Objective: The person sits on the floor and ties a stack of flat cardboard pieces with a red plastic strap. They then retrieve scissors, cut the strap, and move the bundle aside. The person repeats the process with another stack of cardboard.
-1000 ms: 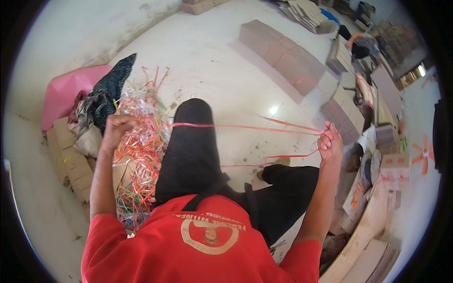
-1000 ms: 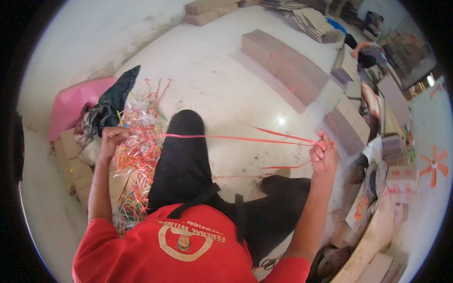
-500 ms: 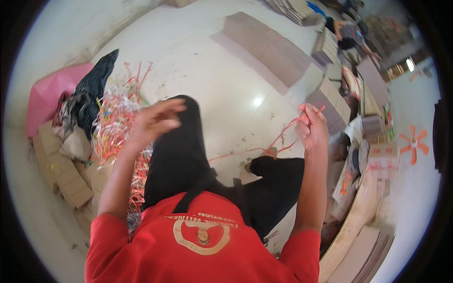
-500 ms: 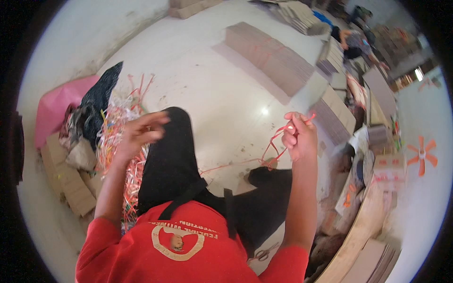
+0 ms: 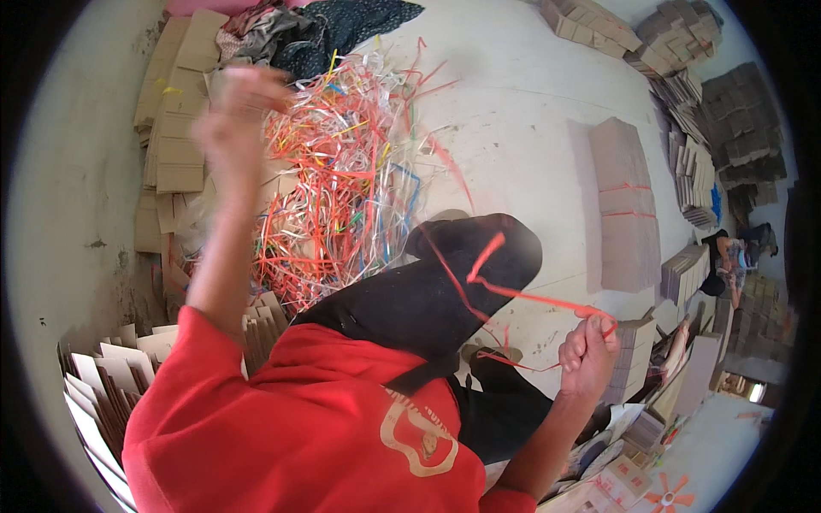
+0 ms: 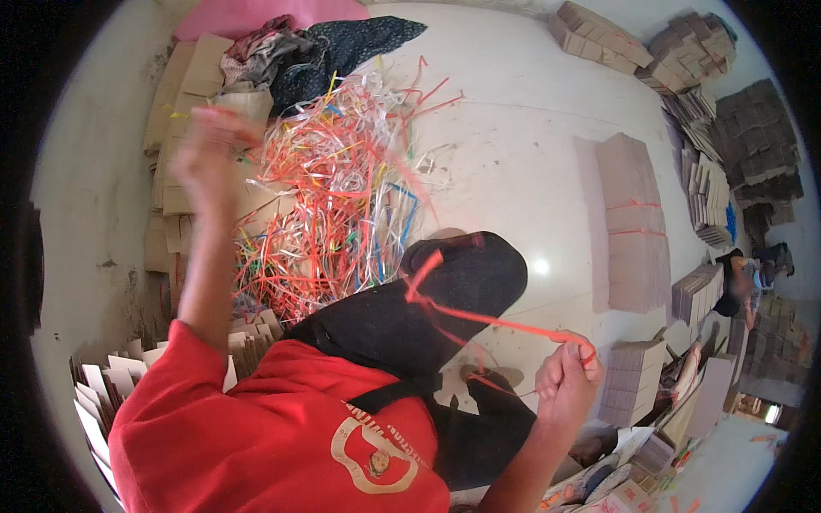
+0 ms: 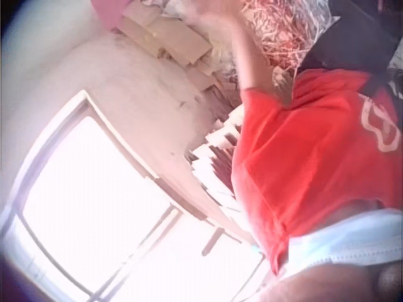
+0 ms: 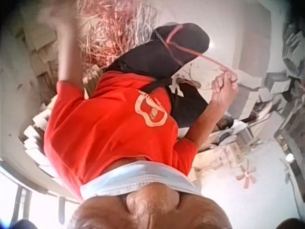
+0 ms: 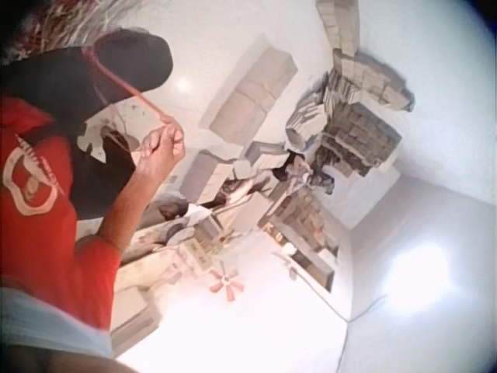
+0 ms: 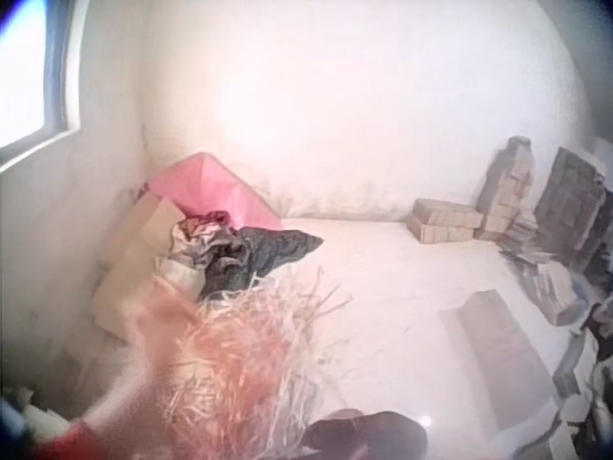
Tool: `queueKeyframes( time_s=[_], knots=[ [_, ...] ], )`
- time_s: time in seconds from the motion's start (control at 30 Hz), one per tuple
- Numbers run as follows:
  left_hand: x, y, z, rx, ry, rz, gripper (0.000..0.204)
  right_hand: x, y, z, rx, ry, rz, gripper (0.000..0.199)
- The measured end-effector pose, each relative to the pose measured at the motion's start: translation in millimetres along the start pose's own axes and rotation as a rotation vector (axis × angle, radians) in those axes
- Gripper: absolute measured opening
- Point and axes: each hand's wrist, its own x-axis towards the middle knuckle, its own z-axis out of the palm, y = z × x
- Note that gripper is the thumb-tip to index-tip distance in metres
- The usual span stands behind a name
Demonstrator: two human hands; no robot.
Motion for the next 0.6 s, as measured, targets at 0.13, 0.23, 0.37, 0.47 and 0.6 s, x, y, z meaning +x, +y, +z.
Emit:
queueKeyframes(
  time_s=[0.13,0.23,0.37,0.47,0.6],
  knots=[
    [64,11,-136,0.830,0.076,0.035,0.016,11,10,4,0.118,-0.040,0.080,0.031],
    [55,-33,-190,1.124,-0.650,-0.557,0.012,26,20,20,0.189,-0.108,0.138,0.039],
    [-63,-155,-190,1.416,-1.500,-0.941,0.023,40,27,35,0.231,-0.092,0.232,0.046],
    [-125,-206,-211,1.383,-1.540,-0.739,0.043,39,25,44,0.251,0.003,0.222,0.045],
    [-139,-251,-168,1.066,-0.939,-0.432,0.051,41,29,24,0.259,0.038,0.219,0.044]
  ],
)
